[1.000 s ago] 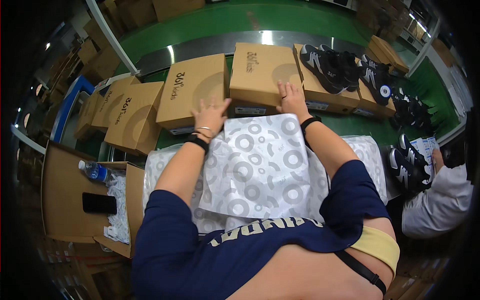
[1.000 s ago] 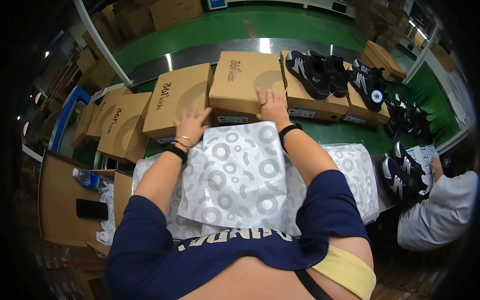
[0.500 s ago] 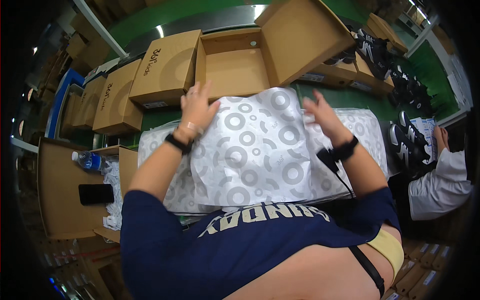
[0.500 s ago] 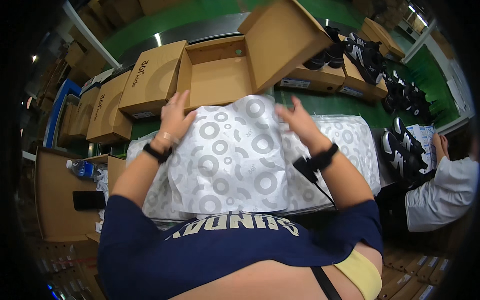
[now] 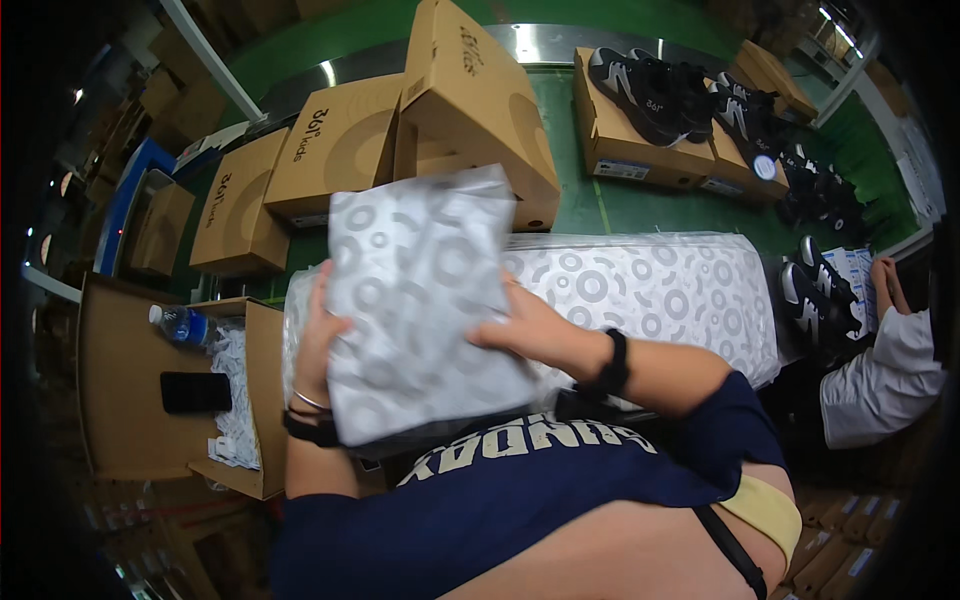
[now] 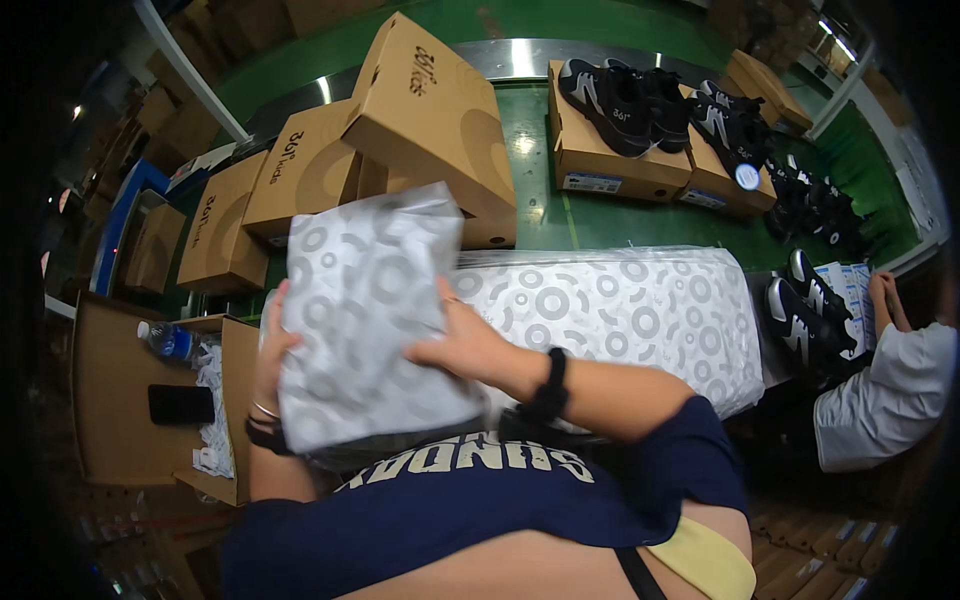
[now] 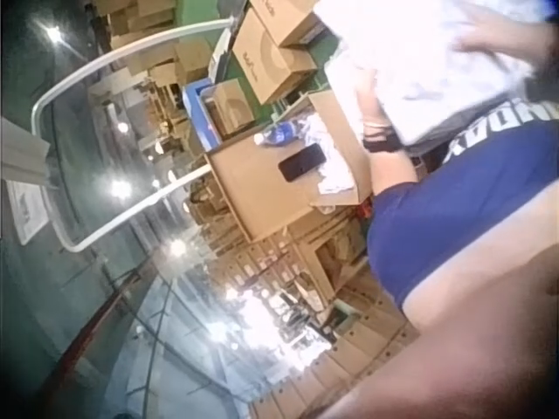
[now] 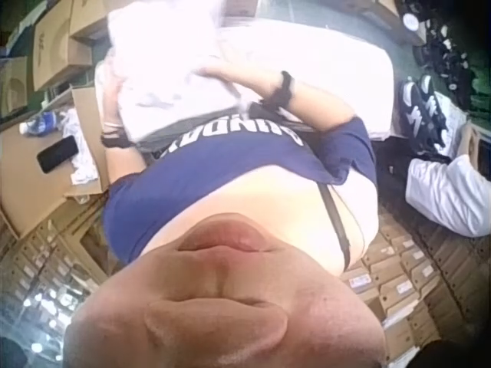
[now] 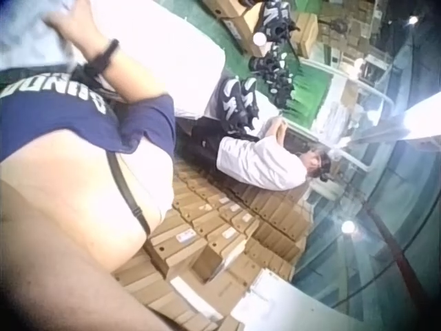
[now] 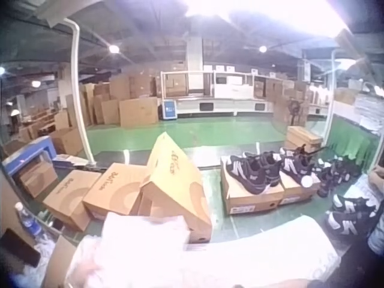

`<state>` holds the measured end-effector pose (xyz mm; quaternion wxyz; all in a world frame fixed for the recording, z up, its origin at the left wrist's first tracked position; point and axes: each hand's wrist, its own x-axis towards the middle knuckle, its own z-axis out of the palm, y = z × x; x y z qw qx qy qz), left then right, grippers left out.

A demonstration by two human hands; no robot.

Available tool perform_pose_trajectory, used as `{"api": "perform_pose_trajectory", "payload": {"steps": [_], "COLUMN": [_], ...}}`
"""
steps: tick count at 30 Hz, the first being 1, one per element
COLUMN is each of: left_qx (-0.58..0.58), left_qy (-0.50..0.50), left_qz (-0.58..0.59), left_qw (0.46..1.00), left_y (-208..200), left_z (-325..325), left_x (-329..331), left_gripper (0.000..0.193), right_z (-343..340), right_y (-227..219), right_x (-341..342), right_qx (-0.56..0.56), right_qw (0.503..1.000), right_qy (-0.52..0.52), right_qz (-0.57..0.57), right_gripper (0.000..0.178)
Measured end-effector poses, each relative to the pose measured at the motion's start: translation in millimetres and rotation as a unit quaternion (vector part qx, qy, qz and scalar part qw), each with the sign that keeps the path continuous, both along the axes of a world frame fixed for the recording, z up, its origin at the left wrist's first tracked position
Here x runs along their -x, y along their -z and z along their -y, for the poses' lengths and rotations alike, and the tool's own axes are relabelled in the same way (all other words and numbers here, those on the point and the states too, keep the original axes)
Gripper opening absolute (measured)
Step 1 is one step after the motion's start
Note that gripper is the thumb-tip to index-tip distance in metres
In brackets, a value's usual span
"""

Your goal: The person packs shoes into boxes by hand, wrapping each shoe in tissue paper before placing it into a box and closing the lid. They then set the completed box aside on a conveyor belt and repeat the process with another shoe and box.

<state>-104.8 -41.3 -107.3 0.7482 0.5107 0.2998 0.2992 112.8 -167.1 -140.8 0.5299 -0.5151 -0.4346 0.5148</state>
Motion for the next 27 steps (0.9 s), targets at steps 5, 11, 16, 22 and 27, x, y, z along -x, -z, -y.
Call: {"api": "perform_pose_trajectory", "payload": {"steps": [5,11,16,22,27], "left_qx": [-0.07,-0.192,-0.026,-0.446,-0.528], "left_qy": [-0.073,0.013,0.111,0.052,-0.025], "left_qz": [0.017,0.054,0.103,-0.394,-0.401], "left_qw": [0.995,0.98,0.988,0.802,0.749], "left_y": [-23.2,-53.5,3.2,51.1,-27.8], "left_z": [-71.6,-155.4,-184.7,-177.3,-171.4], "left_x": [-1.1,-111.2,-227.7,-194.2,-23.7], "left_gripper": [0.07,0.068,0.07,0.074,0.028], "right_z": [-119.5,-145.3,-167.3,-172.4,-98.0], "right_y": [25.2,-37.8,-30.1,-1.7,-6.0], "right_x": [-1.2,-83.9,-180.6,-148.2,-129.1], "right_qx": [-0.081,-0.08,-0.031,0.123,-0.205], "right_qw": [0.995,0.979,0.941,0.707,0.585], "right_qy": [0.05,0.184,0.292,0.186,0.186], "right_qz": [-0.024,-0.045,0.167,0.671,0.762], "right_gripper": [0.076,0.066,0.051,0.038,0.04]}}
